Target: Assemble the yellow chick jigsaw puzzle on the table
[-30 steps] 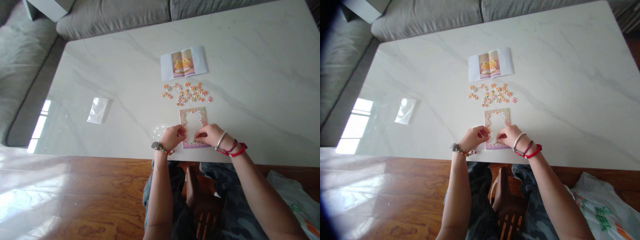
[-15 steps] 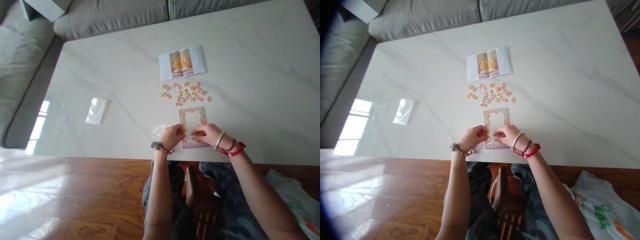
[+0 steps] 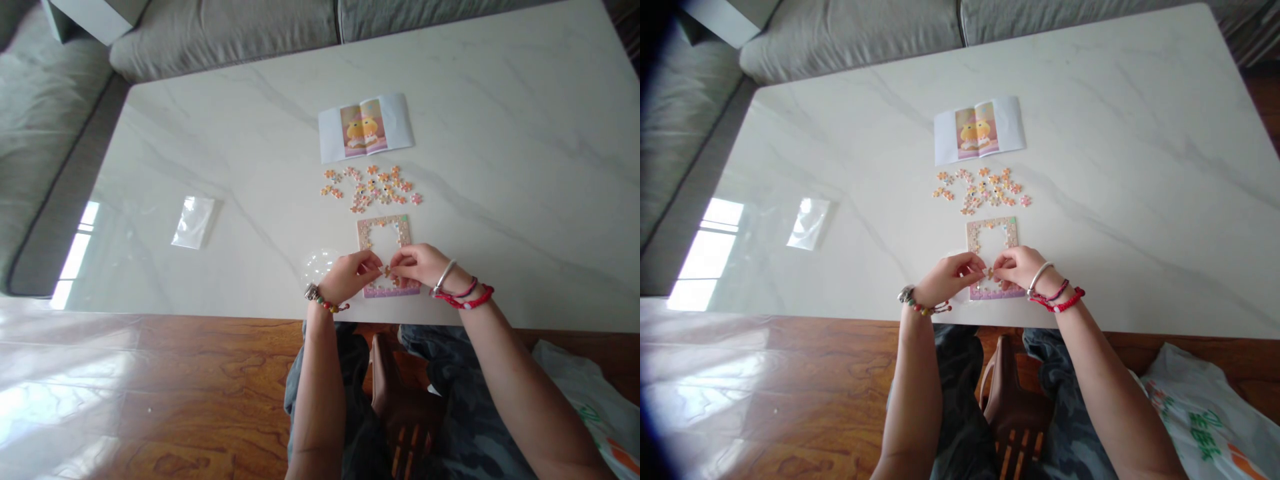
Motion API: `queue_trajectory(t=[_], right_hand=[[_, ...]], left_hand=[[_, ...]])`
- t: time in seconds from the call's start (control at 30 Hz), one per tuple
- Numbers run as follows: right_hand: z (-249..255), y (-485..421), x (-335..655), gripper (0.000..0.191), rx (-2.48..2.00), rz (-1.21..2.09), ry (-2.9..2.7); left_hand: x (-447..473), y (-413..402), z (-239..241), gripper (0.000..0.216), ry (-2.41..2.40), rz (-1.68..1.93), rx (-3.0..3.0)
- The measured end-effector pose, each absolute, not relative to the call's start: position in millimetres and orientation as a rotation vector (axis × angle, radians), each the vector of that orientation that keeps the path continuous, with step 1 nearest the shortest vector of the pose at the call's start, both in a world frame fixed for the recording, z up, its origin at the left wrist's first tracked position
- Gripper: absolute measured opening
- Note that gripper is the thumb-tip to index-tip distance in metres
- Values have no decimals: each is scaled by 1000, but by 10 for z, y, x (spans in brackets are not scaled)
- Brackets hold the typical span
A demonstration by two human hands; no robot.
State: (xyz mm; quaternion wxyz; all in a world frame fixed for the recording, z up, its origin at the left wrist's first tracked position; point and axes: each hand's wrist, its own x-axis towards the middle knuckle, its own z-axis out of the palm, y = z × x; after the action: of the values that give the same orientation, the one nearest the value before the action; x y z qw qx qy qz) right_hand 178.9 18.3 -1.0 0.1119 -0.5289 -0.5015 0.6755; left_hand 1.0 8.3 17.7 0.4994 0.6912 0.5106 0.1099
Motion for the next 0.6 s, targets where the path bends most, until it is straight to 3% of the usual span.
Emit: queue_trajectory(t=[0.2,0.43,0.6], right_hand=[[12,173,1789,14,-1480,2088,-1481],[-79,194,1830,22,-1374,1911,-1650],[-118,155,1806,9,-1465,1823,-1789]], left_hand=[[10,82,210,13,1196,285,1671],[72,66,153,9,1166,274,1697],[95,82,108,12,1289,308,1683]])
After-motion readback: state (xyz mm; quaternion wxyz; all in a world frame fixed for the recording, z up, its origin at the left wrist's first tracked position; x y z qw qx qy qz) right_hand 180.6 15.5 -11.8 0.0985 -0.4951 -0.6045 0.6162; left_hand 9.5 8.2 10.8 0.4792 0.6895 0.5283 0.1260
